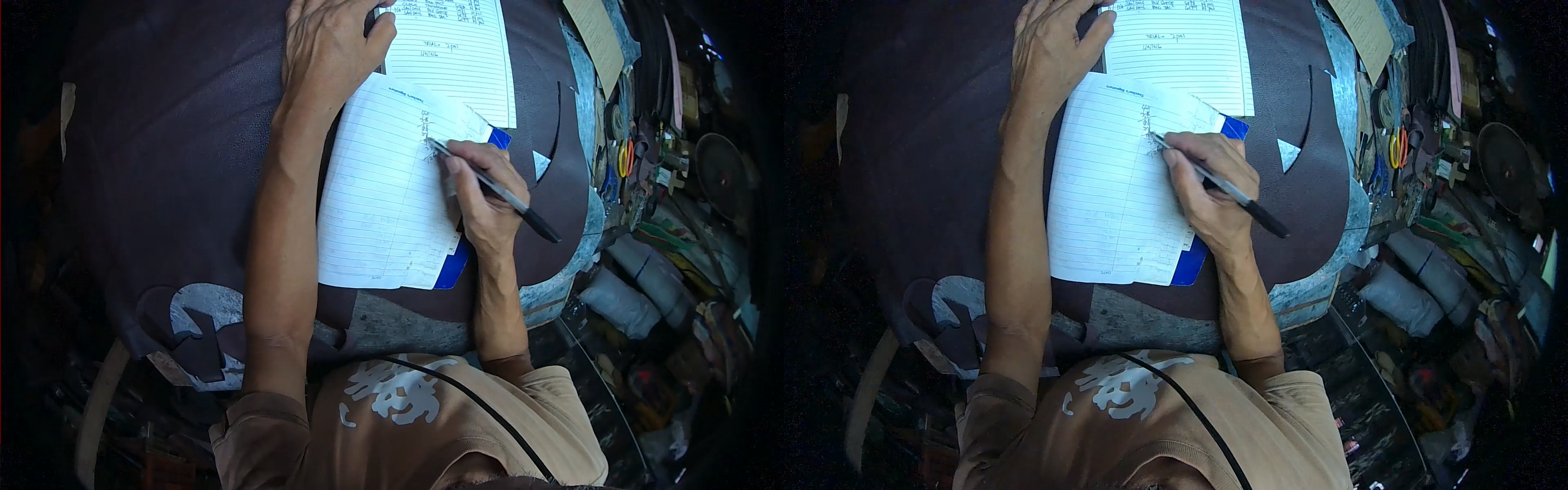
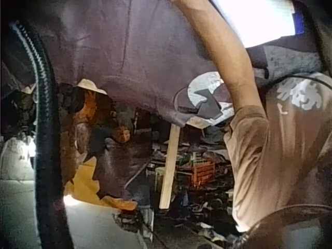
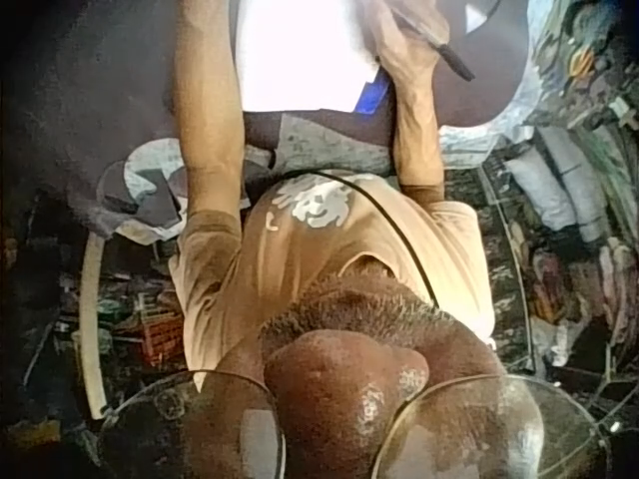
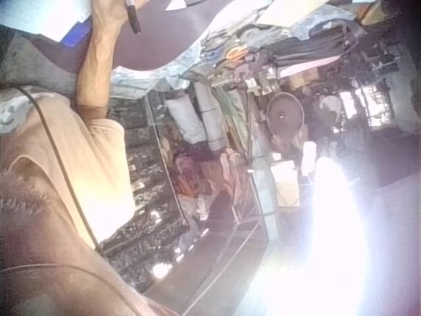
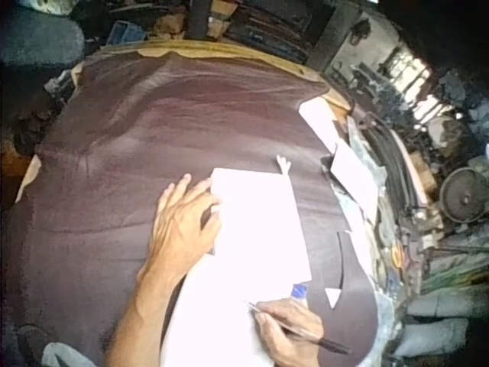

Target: Writing production or order details into a ledger/notebook on top of a leather sheet in a manufacturing setting.

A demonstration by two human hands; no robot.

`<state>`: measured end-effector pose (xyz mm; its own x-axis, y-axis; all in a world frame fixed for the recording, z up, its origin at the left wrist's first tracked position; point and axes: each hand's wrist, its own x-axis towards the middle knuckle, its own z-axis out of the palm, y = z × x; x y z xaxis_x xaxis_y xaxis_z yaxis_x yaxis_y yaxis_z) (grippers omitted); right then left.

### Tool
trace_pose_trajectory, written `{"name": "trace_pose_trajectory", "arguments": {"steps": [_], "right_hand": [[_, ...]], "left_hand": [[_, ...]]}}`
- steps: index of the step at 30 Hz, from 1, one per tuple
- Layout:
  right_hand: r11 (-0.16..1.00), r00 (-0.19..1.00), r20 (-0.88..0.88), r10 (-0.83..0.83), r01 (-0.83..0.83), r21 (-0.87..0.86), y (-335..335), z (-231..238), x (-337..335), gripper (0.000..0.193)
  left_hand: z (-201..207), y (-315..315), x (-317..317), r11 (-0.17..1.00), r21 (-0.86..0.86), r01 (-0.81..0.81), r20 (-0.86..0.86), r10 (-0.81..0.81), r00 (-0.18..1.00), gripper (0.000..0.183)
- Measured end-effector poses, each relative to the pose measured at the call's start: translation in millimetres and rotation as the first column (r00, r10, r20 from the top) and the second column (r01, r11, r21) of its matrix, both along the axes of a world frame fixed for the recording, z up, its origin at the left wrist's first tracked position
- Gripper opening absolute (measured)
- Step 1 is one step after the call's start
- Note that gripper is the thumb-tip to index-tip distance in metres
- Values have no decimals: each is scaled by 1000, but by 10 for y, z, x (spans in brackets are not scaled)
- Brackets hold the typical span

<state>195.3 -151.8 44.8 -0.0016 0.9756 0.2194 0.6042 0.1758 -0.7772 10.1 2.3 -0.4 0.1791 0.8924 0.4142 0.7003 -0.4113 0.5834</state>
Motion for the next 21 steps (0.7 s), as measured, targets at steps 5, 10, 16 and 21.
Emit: {"name": "trace_pose_trajectory", "arguments": {"steps": [5, 10, 16, 21], "right_hand": [[982, 867, -462, -189, 151, -117, -72, -66, 36, 27], [973, 920, -317, -230, 210, -96, -41, -60, -28, 30], [972, 933, -280, -227, 200, -123, -30, -21, -9, 35], [975, 941, -262, -213, 187, -123, -24, -13, -37, 35]], "left_hand": [[5, 11, 37, 999, -28, -19, 1, 19, 1000, 26], [2, 5, -3, 999, -30, -17, -17, 16, 1000, 26], [-11, 12, 36, 1000, -22, -10, -8, 10, 1000, 25], [-14, 12, 9, 1000, -8, -15, -6, 15, 1000, 24]]}}
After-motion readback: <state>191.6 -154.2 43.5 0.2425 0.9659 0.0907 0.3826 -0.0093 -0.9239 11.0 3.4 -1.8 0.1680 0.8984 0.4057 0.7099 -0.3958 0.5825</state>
